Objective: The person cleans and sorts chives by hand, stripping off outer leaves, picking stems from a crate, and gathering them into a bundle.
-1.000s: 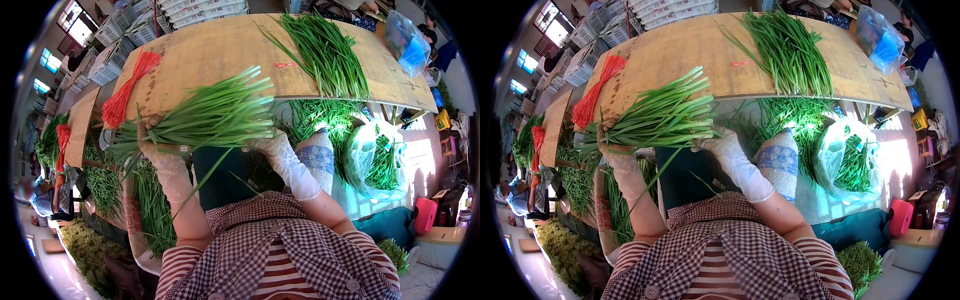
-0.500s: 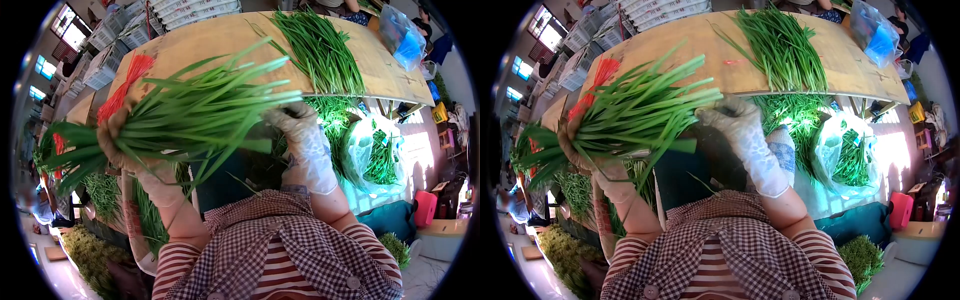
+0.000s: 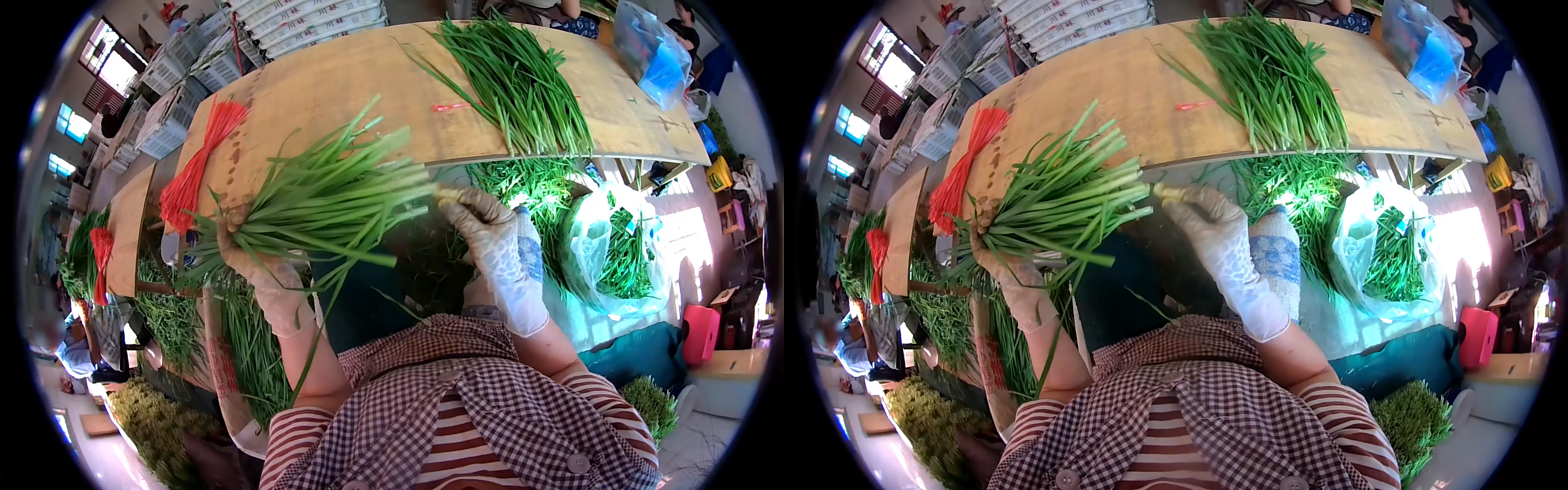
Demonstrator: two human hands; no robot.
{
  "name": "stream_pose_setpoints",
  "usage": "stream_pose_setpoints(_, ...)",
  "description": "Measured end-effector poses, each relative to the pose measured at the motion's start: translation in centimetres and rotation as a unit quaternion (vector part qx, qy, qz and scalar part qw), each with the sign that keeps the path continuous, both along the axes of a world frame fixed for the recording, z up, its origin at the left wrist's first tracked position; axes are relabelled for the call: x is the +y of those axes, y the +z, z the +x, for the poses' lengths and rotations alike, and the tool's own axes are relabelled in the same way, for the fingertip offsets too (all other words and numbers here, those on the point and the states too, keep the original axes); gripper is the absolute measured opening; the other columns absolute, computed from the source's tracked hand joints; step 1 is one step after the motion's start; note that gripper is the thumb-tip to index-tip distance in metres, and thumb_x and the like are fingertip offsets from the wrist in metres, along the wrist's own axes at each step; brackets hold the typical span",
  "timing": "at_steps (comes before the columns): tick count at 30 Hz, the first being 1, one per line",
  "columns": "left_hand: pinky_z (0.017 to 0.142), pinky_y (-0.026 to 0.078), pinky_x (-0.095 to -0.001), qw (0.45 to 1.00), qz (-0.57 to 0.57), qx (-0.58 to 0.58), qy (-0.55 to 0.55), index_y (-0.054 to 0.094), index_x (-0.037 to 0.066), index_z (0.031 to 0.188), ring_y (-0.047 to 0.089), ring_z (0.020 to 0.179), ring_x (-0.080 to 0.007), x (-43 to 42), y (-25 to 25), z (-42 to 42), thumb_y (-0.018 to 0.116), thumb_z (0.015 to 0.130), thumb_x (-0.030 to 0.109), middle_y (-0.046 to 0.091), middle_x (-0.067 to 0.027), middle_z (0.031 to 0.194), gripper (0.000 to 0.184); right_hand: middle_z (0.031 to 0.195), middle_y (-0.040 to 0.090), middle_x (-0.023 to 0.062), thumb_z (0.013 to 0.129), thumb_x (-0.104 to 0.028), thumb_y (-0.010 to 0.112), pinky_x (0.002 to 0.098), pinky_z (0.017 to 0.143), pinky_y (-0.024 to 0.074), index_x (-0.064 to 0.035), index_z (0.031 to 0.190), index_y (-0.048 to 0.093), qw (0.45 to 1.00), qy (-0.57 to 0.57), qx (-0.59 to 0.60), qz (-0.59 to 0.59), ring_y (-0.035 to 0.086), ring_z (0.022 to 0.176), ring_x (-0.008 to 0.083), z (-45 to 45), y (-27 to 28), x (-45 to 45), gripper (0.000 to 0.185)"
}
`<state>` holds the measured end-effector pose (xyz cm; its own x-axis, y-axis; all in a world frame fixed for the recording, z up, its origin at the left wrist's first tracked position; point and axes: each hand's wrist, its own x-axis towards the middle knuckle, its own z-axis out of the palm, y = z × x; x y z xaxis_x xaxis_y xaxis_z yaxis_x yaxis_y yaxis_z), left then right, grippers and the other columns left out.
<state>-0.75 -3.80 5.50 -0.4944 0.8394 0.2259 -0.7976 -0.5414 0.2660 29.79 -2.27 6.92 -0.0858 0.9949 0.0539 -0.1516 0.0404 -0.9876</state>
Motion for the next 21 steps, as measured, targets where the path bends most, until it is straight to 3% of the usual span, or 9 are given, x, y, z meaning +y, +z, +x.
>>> stream_pose_setpoints(3,0.092,0.045,-0.0443,1.000,-0.004,0.013,-0.002,0.050,0.010,0.068,0.058,0.081,-0.0211,0.1,-0.4,0.1,0.051,0.088,0.017,0.058,-0.0041,0.071,0.021,0.101,0.070,0.0061,0.084,-0.006,0.069,0.0252,0.086,0.0493,-0.0010,0.103,0.069,0.995,-0.031,0.040,-0.085,0.063,0.092,0.0108,-0.6,3.1,-0.5,0.020)
stream_pose_setpoints(7,0.095,0.042,-0.0462,0.999,0.005,0.003,-0.051,0.048,0.013,0.068,0.056,0.092,-0.0237,-0.4,0.2,1.7,0.055,0.086,0.023,0.058,-0.0021,0.072,0.022,0.107,0.067,0.0082,0.082,-0.009,0.073,0.0270,0.085,0.0503,0.0011,0.098,0.068,0.990,0.022,-0.076,0.119,0.062,0.095,0.0118,-1.6,0.0,0.7,0.019)
stream_pose_setpoints(9,0.097,0.041,-0.0475,0.999,-0.001,0.014,-0.040,0.048,0.013,0.068,0.056,0.094,-0.0254,-0.4,-0.1,1.6,0.055,0.085,0.024,0.058,-0.0028,0.072,0.022,0.111,0.064,0.0120,0.079,-0.010,0.076,0.0283,0.084,0.0502,0.0044,0.116,0.056,0.995,0.073,0.017,0.066,0.060,0.097,0.0127,-2.5,-1.5,1.2,0.045)
stream_pose_setpoints(10,0.097,0.040,-0.0479,0.999,0.000,0.021,-0.037,0.048,0.013,0.068,0.056,0.094,-0.0259,-0.3,-0.2,1.6,0.055,0.085,0.023,0.058,-0.0031,0.072,0.022,0.113,0.062,0.0127,0.079,-0.010,0.076,0.0282,0.083,0.0499,0.0048,0.122,0.051,0.993,0.049,-0.041,0.101,0.060,0.098,0.0128,-3.1,-2.5,1.5,0.052)
stream_pose_setpoints(12,0.098,0.039,-0.0488,0.999,0.006,0.013,-0.037,0.049,0.013,0.067,0.056,0.094,-0.0267,-0.2,-0.5,1.4,0.054,0.085,0.023,0.059,-0.0035,0.071,0.021,0.121,0.056,0.0149,0.081,-0.007,0.071,0.0287,0.086,0.0471,0.0028,0.134,0.036,0.993,0.055,0.008,0.103,0.058,0.098,0.0152,-3.3,-2.9,1.3,0.064)
stream_pose_setpoints(16,0.099,0.038,-0.0508,0.998,0.021,-0.026,-0.050,0.049,0.013,0.066,0.056,0.093,-0.0273,0.5,-2.0,-0.9,0.054,0.084,0.022,0.058,-0.0038,0.072,0.021,0.122,0.054,0.0134,0.082,-0.005,0.067,0.0290,0.086,0.0472,0.0012,0.133,0.035,0.982,0.136,0.103,0.079,0.059,0.095,0.0160,-2.5,-2.8,0.5,0.061)
stream_pose_setpoints(18,0.099,0.038,-0.0516,0.997,0.017,-0.041,-0.061,0.049,0.014,0.065,0.056,0.091,-0.0267,0.3,-2.1,-1.5,0.054,0.083,0.021,0.058,-0.0035,0.072,0.020,0.121,0.055,0.0114,0.082,-0.007,0.068,0.0282,0.084,0.0487,0.0000,0.126,0.045,0.958,0.109,-0.094,0.250,0.060,0.093,0.0155,0.0,-3.5,1.5,0.050)
stream_pose_setpoints(20,0.100,0.037,-0.0523,0.995,0.009,-0.062,-0.076,0.049,0.014,0.065,0.057,0.087,-0.0254,-0.4,-0.6,-0.8,0.054,0.083,0.021,0.057,-0.0031,0.072,0.019,0.111,0.061,0.0095,0.084,-0.011,0.067,0.0292,0.085,0.0488,-0.0024,0.097,0.060,0.986,0.104,-0.029,0.129,0.061,0.092,0.0153,1.7,-1.4,0.9,0.017)
stream_pose_setpoints(21,0.100,0.037,-0.0529,0.998,-0.034,-0.052,-0.008,0.049,0.014,0.065,0.057,0.086,-0.0252,-0.4,-0.7,-1.1,0.054,0.082,0.021,0.057,-0.0029,0.072,0.019,0.107,0.064,0.0086,0.085,-0.013,0.066,0.0297,0.085,0.0488,-0.0036,0.082,0.067,0.993,0.094,0.007,0.069,0.061,0.091,0.0152,2.5,-0.4,0.7,0.010)
